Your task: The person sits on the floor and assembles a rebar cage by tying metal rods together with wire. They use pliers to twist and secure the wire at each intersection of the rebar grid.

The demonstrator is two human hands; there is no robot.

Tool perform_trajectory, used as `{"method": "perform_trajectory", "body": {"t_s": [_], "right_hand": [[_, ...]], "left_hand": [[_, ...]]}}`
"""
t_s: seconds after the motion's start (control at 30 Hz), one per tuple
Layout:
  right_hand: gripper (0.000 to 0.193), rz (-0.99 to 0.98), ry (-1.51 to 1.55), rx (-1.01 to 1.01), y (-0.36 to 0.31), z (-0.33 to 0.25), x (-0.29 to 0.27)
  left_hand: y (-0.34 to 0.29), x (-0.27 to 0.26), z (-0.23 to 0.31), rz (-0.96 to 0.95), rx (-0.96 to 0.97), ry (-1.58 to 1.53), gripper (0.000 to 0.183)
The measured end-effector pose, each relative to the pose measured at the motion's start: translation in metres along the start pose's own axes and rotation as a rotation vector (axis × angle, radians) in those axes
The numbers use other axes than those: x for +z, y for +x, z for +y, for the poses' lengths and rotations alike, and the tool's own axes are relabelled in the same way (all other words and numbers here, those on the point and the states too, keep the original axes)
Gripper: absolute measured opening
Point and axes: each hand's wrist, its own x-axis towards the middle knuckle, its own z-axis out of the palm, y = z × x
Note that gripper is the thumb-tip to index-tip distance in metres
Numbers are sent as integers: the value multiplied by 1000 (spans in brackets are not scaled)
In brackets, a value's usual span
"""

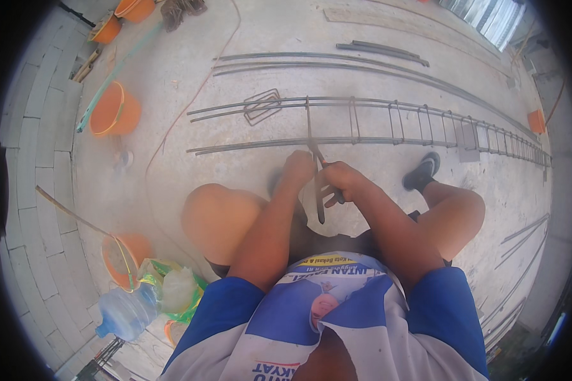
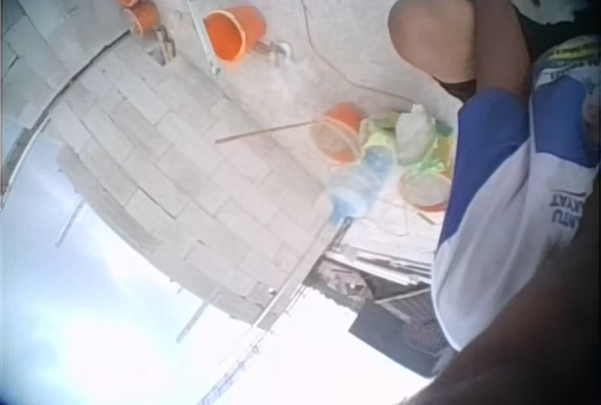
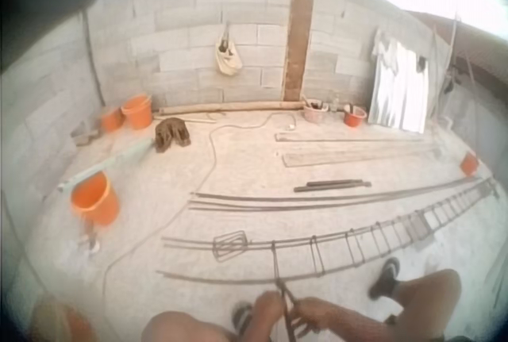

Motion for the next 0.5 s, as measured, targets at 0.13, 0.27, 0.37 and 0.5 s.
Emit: {"method": "perform_trajectory", "body": {"t_s": [0.13, 0.27, 0.37, 0.5], "right_hand": [[40, 25, -67, -6, 4, -12, -9], [29, 13, -24, -51, 2, -9, -7], [34, -95, 154, -95, 18, 20, -25], [45, -280, 457, -161, 22, 48, -18]], "left_hand": [[-11, -15, 14, -43, -10, -12, 24], [-6, -6, 4, 24, -6, -47, 25], [-19, -31, 30, -103, -413, -697, 35], [-16, -25, 29, -295, -530, -1430, 36]]}}
